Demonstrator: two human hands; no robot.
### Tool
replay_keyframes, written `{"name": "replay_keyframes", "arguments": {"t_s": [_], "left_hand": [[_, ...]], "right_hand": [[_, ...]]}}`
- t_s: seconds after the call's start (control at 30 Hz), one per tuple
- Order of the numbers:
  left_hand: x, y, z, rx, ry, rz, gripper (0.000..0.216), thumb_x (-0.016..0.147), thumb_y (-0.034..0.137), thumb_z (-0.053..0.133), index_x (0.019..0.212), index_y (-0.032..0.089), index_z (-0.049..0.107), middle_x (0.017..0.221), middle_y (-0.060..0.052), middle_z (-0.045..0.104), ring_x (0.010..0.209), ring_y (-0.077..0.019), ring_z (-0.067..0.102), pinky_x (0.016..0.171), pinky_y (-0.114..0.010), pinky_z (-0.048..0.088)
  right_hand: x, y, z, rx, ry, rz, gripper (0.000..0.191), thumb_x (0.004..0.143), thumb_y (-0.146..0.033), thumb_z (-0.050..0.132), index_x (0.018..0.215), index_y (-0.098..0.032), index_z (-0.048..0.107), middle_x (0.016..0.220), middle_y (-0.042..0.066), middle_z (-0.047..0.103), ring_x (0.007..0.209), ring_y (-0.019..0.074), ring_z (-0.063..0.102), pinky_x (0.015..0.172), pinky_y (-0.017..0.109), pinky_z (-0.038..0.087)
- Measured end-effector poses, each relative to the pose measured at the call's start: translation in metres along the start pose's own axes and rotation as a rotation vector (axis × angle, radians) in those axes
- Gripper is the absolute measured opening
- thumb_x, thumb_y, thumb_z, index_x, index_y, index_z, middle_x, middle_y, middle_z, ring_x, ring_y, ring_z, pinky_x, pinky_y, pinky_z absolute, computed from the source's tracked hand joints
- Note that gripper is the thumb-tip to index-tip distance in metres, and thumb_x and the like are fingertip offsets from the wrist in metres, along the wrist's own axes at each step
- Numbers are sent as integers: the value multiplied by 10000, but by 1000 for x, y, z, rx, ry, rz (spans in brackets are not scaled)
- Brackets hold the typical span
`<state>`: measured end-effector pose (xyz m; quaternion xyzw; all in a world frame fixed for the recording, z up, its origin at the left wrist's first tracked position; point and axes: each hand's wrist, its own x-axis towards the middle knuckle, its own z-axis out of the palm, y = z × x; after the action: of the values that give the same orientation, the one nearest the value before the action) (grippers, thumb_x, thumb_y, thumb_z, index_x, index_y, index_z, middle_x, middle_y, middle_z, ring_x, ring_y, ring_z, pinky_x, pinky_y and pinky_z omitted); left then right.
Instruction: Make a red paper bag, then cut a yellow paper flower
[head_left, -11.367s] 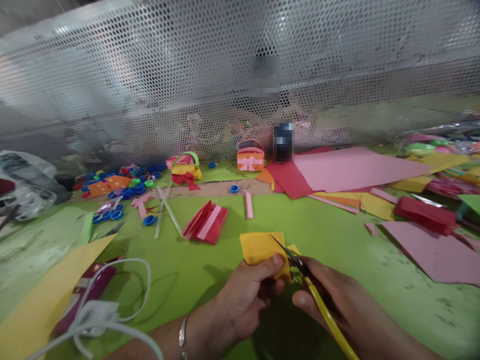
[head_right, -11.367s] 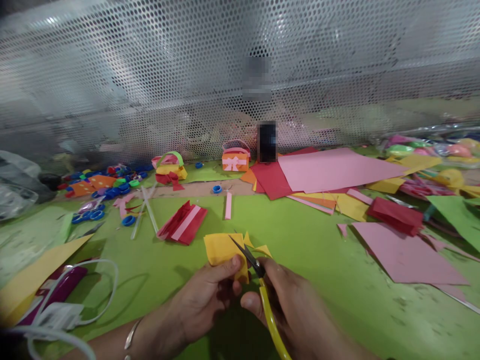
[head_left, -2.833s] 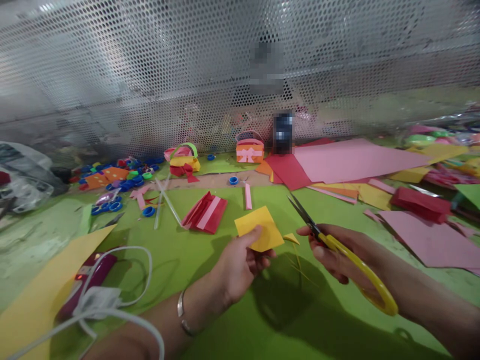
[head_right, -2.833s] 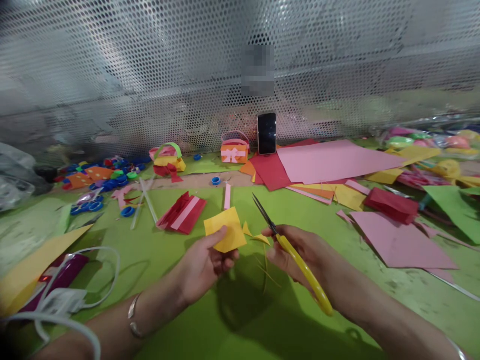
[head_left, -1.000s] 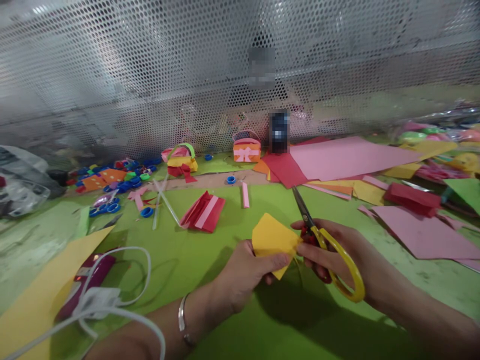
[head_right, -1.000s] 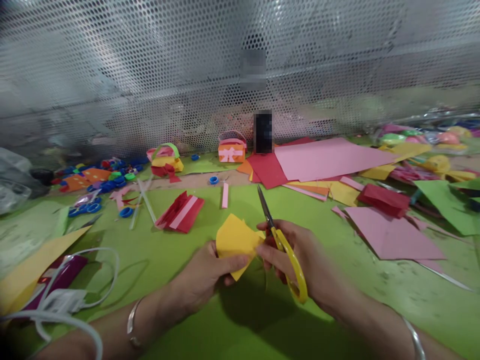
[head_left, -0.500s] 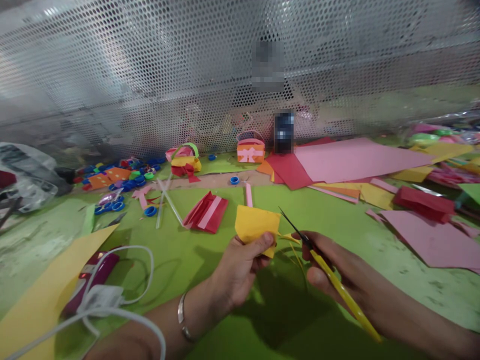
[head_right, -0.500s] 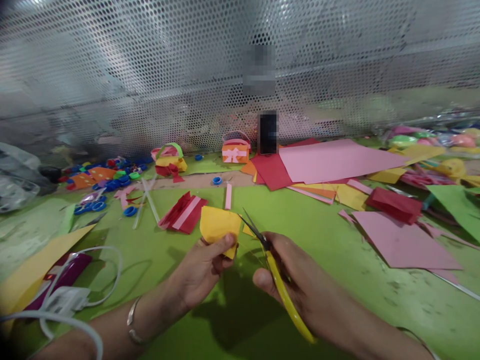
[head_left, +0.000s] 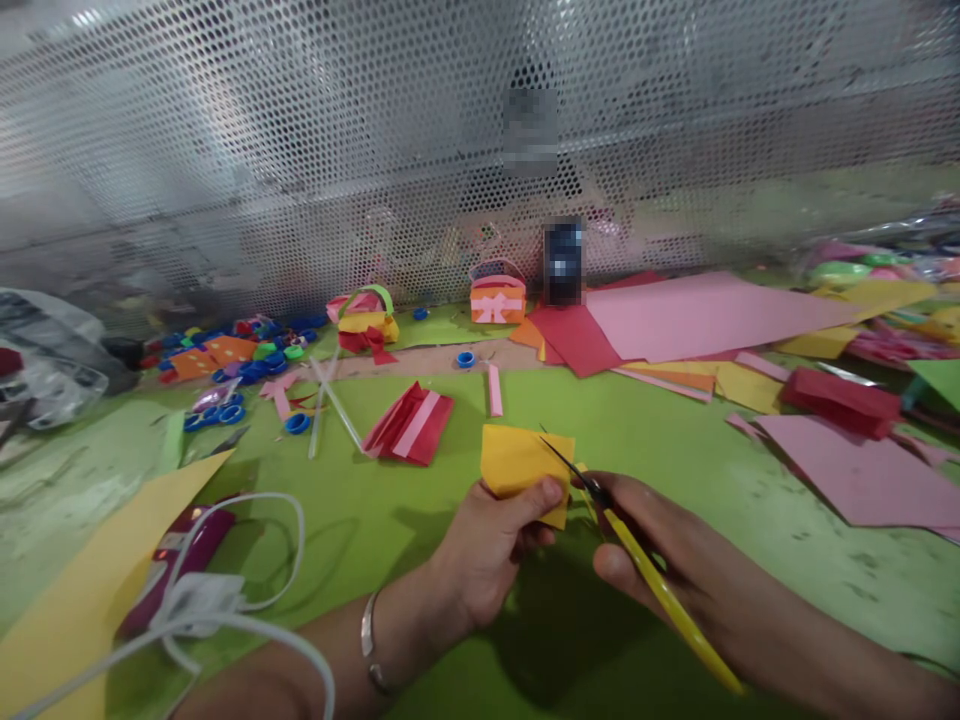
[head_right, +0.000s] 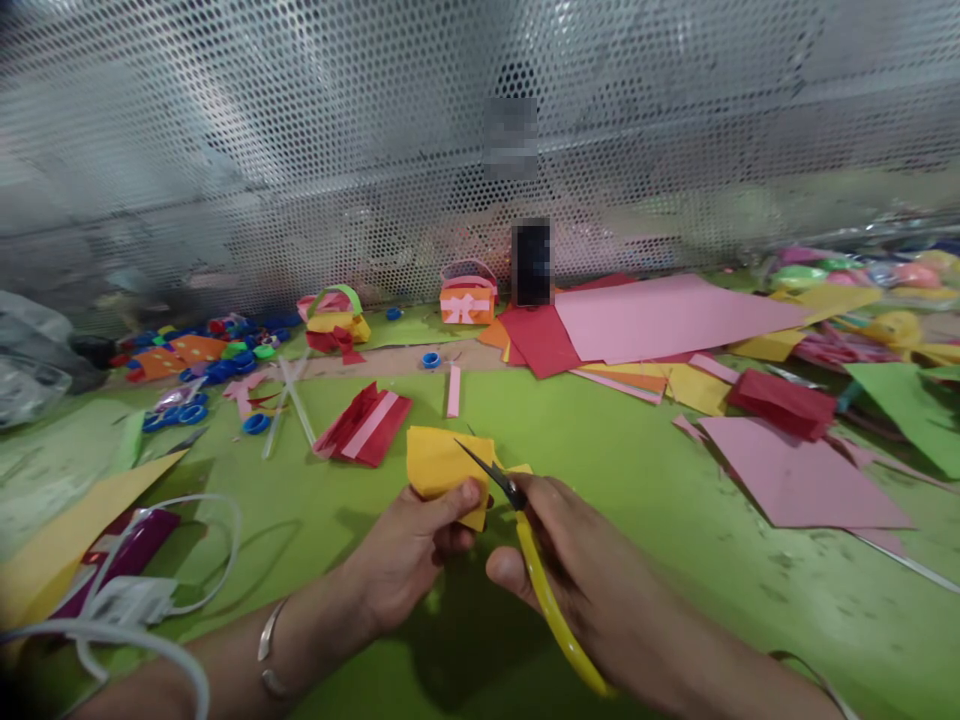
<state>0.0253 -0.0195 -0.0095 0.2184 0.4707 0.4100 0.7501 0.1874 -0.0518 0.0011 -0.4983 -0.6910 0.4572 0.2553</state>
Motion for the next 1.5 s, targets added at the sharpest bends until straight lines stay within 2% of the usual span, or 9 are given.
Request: {"name": "replay_keyframes", "arguments": {"t_s": [0.3,0.5,0.6,0.77,1.03,1.13,1.27,1.5], "left_hand": [[1,-4,-1,12,-23,-15,335,479,271,855,746,147,695,650,25,635,510,-46,521,469,-158,399],[1,-4,-2,49,-23,-40,343,500,283,847,780,146,702,641,23,632,498,-49,507,470,-166,398],[1,-3,-2,48,-25,-43,347,477,291,855,751,143,703,642,15,636,517,-57,519,469,-167,390],[1,-1,-2,50,-38,-47,318,479,293,855,709,138,698,650,13,637,503,-48,506,455,-165,365],[2,-1,-4,50,-71,-30,316,490,289,853,711,132,688,644,16,620,527,-52,515,461,-159,365],[2,-1,-4,47,-86,-35,313,496,286,853,714,135,685,636,24,607,516,-44,505,443,-150,348],[3,0,-5,58,-95,-34,311,495,290,853,699,135,676,621,29,593,503,-38,481,439,-152,333],[3,1,-6,84,-126,-24,317,500,304,851,673,130,651,598,34,561,478,-31,452,423,-148,322]], "right_hand": [[2,-1,1,14,15,-25,326,884,-420,449,1100,-180,496,1091,122,606,972,231,575,857,364,475],[3,-6,1,34,38,1,289,863,-429,449,1001,-189,535,996,112,646,854,223,617,770,350,514],[4,-7,1,1,57,4,256,857,-416,439,942,-198,544,937,106,665,782,222,628,691,341,523],[4,-2,-1,-96,58,27,238,864,-424,448,859,-203,536,836,67,668,740,215,626,650,323,506],[1,2,-7,-147,63,19,102,864,-281,478,871,-222,562,859,55,692,779,202,654,649,265,504],[0,3,-8,-181,81,14,116,859,-225,448,877,-231,563,803,24,703,714,175,678,584,227,492],[0,3,-11,-249,131,-36,149,829,-186,457,891,-244,579,701,-16,712,616,153,675,512,202,454],[-1,11,-19,-442,189,-157,223,798,-173,437,920,-234,613,707,0,733,576,166,651,522,225,454]]}}
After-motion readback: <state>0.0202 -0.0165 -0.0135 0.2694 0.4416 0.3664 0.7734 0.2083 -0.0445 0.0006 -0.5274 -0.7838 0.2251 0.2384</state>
